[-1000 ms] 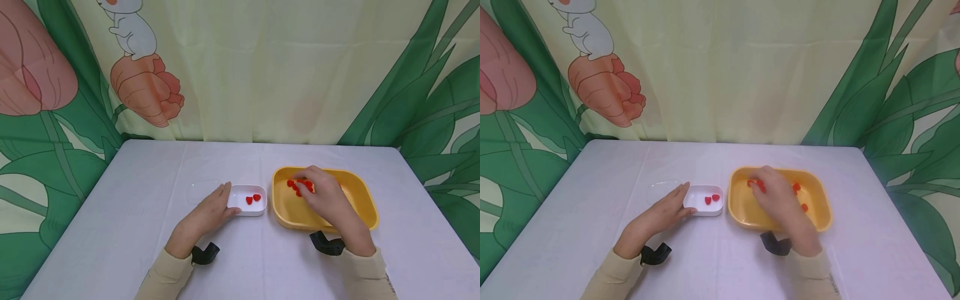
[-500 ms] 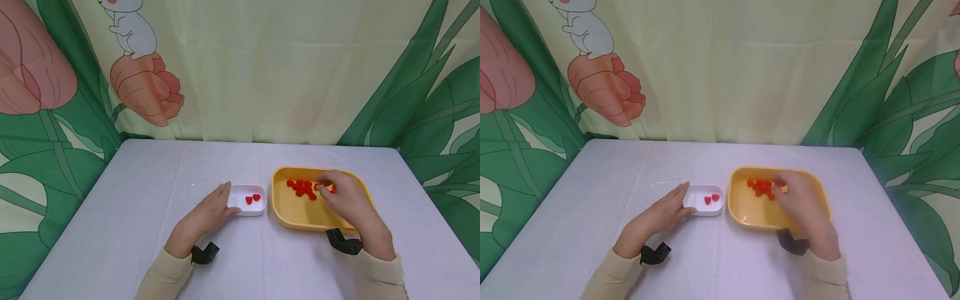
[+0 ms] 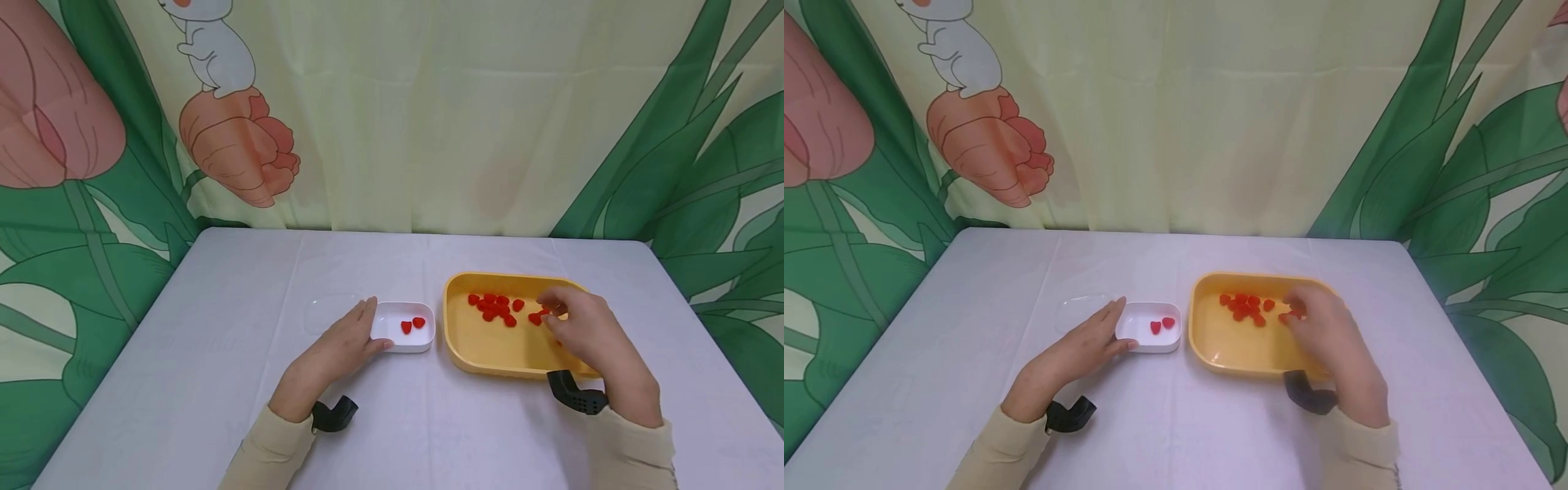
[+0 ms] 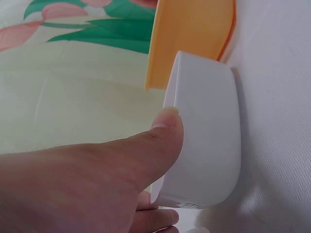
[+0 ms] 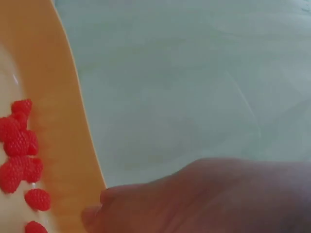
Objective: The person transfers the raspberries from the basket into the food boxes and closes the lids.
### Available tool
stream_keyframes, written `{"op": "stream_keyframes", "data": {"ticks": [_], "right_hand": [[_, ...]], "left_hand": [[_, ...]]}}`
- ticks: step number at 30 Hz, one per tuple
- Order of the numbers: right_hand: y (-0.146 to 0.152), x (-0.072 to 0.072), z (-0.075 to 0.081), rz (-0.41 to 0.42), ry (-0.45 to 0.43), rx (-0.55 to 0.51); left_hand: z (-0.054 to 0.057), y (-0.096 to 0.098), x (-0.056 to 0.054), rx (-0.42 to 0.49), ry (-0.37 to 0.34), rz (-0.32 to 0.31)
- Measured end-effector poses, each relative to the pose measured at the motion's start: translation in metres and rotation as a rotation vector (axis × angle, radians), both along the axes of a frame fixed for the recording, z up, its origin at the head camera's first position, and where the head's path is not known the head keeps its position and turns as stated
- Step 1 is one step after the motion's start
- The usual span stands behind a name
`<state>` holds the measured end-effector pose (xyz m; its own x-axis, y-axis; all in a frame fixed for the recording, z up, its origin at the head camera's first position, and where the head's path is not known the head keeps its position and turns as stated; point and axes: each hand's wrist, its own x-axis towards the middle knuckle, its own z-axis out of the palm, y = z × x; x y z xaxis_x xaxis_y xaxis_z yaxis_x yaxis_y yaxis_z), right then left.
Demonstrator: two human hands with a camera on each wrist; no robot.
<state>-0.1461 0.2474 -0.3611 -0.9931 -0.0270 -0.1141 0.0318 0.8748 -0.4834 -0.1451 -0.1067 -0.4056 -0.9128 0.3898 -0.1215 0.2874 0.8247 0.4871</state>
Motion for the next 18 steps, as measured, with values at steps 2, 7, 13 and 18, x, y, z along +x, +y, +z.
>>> {"op": "stream_keyframes", "data": {"ticks": [2, 7, 13, 18], "right_hand": [[0.004, 0.000, -0.001, -0.010, -0.021, -0.004], [0.009, -0.001, -0.004, -0.030, -0.085, 0.003], [0.011, -0.005, -0.010, -0.032, -0.147, 0.039], [0.012, -0.006, -0.014, -0.044, -0.209, 0.050]], "left_hand": [[0.000, 0.000, 0.000, -0.002, 0.005, -0.002], [0.000, 0.000, 0.000, -0.001, 0.008, -0.001], [0.000, 0.000, -0.001, 0.003, 0.006, -0.001], [-0.001, 0.000, -0.001, 0.000, -0.001, -0.002]]}}
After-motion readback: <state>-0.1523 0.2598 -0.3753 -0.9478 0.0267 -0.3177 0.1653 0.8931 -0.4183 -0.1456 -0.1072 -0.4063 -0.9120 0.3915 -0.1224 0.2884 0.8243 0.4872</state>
